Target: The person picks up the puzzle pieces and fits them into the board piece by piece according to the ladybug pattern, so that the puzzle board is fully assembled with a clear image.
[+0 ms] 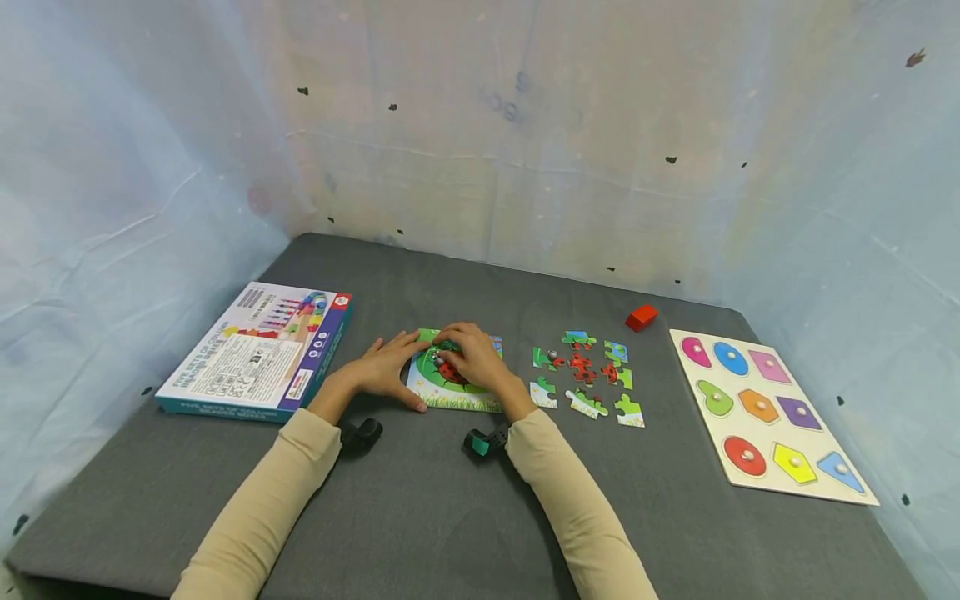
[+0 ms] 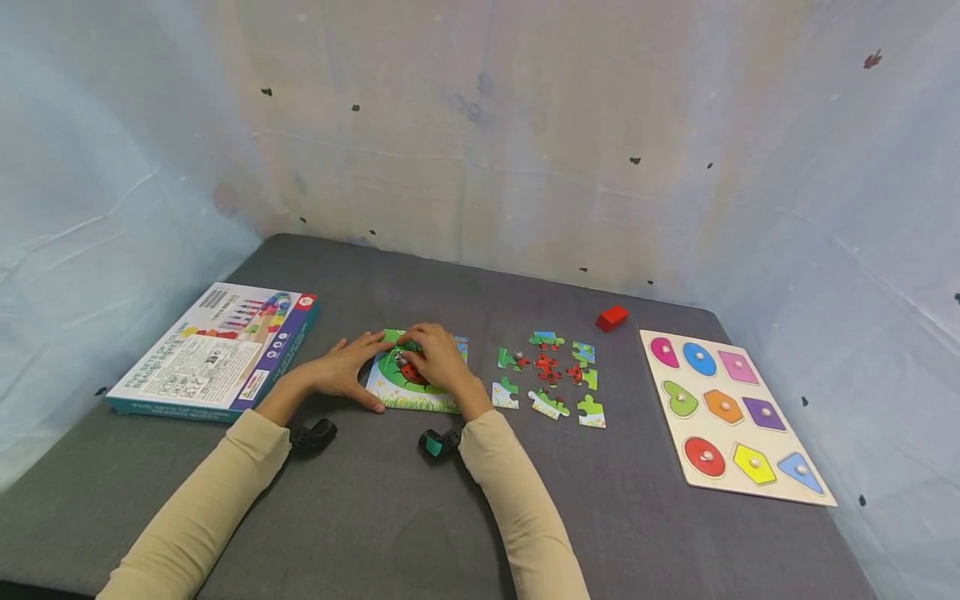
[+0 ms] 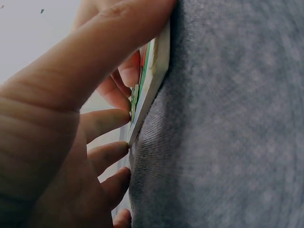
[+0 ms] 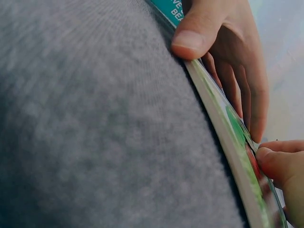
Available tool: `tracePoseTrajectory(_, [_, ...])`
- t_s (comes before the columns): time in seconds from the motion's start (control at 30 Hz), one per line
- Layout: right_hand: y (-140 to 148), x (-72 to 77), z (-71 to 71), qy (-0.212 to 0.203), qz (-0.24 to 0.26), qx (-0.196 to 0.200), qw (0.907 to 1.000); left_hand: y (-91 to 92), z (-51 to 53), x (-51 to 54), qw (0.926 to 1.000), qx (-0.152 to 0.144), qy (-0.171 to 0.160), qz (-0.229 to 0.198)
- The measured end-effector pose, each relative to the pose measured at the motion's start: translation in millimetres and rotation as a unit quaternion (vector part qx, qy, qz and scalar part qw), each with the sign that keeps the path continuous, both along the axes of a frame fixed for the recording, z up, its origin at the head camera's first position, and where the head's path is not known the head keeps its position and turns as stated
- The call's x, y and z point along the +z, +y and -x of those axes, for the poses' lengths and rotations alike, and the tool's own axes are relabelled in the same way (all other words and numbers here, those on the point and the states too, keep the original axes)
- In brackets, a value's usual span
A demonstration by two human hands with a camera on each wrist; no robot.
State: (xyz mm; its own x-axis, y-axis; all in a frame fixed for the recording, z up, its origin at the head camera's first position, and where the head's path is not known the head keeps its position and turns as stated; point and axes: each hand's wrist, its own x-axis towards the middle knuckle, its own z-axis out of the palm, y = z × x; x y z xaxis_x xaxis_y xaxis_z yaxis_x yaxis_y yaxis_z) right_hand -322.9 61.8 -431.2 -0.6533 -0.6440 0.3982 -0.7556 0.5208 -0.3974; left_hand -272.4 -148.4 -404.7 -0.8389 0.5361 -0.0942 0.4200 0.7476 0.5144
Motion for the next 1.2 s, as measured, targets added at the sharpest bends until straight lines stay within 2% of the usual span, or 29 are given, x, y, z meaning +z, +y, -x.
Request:
tracePoseTrajectory(0.87, [1.0,-3.4,0.7,0.005,0.011,0.01,0.9999,0.2,0.1,0.7,1.0,-0.001,-0.007,0.005])
tracePoseTrajectory(1.2, [7.6,2.0,0.3,-0.022,-0.04,0.029,0.9985,0.5,-0.5,2.3,0.9999,-0.003,-0.009,0.005])
